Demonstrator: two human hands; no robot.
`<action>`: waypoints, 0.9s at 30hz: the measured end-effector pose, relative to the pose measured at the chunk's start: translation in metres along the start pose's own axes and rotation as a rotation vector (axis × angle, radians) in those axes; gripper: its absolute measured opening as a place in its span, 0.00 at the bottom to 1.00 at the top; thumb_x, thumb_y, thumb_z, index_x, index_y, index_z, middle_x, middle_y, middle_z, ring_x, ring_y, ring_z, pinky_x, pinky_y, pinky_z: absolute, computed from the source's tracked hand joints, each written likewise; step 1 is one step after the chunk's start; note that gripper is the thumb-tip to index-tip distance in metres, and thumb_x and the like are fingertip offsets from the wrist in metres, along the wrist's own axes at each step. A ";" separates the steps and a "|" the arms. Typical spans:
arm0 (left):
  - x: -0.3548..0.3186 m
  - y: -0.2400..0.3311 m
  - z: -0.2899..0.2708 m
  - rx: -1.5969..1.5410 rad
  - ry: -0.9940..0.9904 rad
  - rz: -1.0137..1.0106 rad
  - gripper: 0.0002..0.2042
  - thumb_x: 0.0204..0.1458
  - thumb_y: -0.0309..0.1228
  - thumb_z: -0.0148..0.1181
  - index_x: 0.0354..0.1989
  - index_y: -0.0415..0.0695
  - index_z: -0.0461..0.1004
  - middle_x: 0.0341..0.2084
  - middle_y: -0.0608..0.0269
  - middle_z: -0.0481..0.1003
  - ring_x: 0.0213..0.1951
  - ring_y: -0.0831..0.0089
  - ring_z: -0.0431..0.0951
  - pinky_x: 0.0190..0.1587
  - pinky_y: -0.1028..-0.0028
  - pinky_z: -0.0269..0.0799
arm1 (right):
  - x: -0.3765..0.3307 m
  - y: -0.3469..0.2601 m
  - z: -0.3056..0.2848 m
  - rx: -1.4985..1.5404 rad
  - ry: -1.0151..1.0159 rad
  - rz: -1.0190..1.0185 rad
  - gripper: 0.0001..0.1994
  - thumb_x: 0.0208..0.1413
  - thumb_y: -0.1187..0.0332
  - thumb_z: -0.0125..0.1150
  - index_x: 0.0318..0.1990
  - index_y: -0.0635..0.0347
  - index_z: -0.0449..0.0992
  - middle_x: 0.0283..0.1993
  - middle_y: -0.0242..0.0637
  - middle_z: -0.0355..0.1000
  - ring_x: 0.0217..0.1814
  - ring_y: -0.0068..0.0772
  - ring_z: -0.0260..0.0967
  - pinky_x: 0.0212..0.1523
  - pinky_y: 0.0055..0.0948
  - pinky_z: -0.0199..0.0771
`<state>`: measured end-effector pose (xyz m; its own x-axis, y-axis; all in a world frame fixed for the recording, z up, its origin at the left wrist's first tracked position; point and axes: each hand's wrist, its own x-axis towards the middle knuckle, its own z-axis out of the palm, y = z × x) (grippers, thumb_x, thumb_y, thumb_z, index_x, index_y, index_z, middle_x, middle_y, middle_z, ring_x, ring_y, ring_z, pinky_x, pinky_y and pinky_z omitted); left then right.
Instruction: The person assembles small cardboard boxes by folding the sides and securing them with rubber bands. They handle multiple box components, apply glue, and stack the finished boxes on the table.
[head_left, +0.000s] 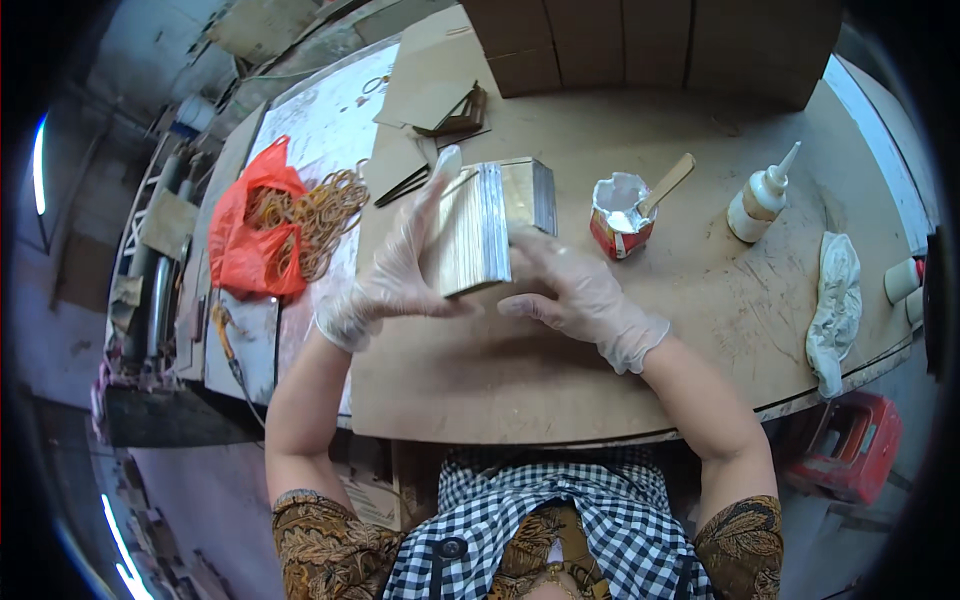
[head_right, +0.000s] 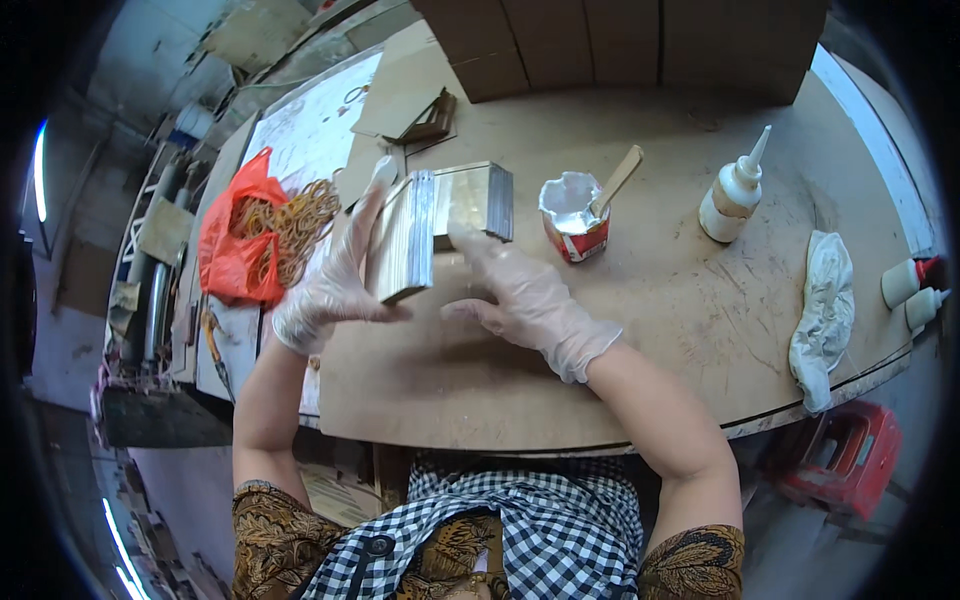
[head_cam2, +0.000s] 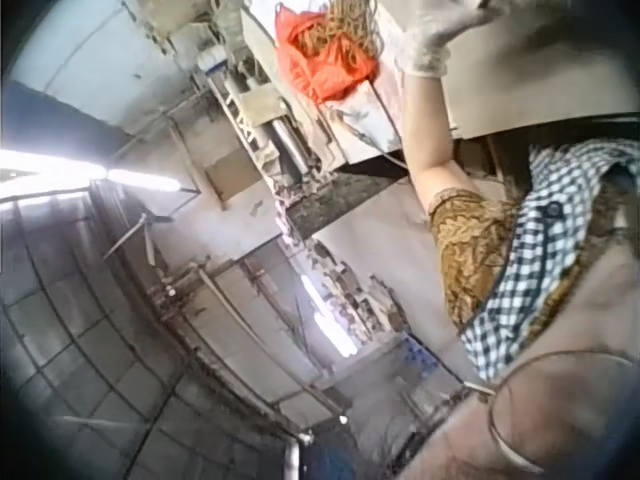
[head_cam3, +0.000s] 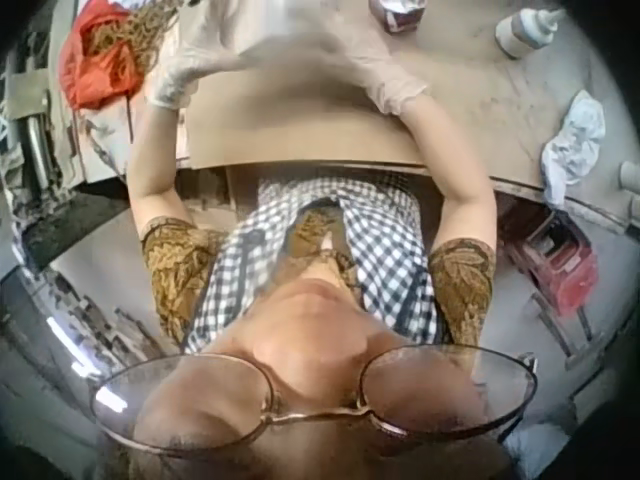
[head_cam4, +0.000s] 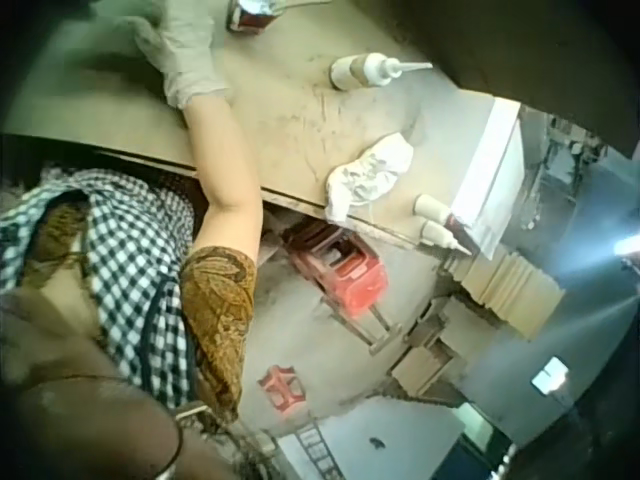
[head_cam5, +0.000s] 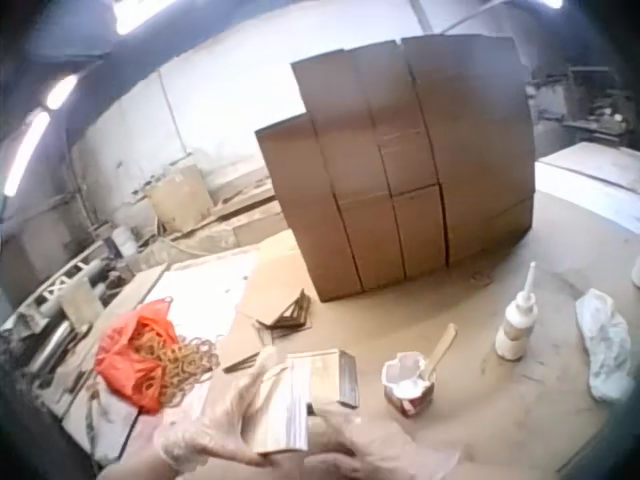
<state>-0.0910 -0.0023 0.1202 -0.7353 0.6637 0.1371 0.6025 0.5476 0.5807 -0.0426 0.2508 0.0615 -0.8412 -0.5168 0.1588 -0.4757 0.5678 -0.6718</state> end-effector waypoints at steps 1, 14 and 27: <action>-0.014 0.019 0.005 -0.116 0.005 -0.116 0.75 0.17 0.50 0.84 0.75 0.44 0.35 0.73 0.51 0.45 0.74 0.61 0.44 0.73 0.64 0.36 | -0.010 -0.006 0.003 0.119 0.092 -0.039 0.53 0.45 0.51 0.73 0.72 0.63 0.46 0.70 0.51 0.55 0.67 0.52 0.59 0.64 0.42 0.65; -0.134 0.127 0.115 -0.858 0.158 -0.150 0.74 0.20 0.36 0.85 0.76 0.58 0.31 0.68 0.56 0.54 0.66 0.61 0.61 0.68 0.60 0.55 | -0.120 -0.092 0.052 1.176 0.129 -0.146 0.73 0.32 0.62 0.84 0.74 0.49 0.21 0.76 0.44 0.42 0.76 0.44 0.46 0.73 0.47 0.50; -0.161 0.154 0.131 -0.809 0.098 -0.097 0.68 0.31 0.36 0.82 0.75 0.52 0.30 0.71 0.53 0.49 0.72 0.58 0.50 0.71 0.60 0.49 | -0.162 -0.096 0.076 1.054 0.222 -0.225 0.71 0.31 0.66 0.82 0.76 0.44 0.25 0.74 0.45 0.46 0.76 0.45 0.47 0.73 0.45 0.48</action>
<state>0.1607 0.0420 0.0821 -0.8190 0.5643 0.1041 0.1523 0.0390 0.9876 0.1587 0.2314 0.0448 -0.8406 -0.3535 0.4103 -0.2546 -0.4108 -0.8755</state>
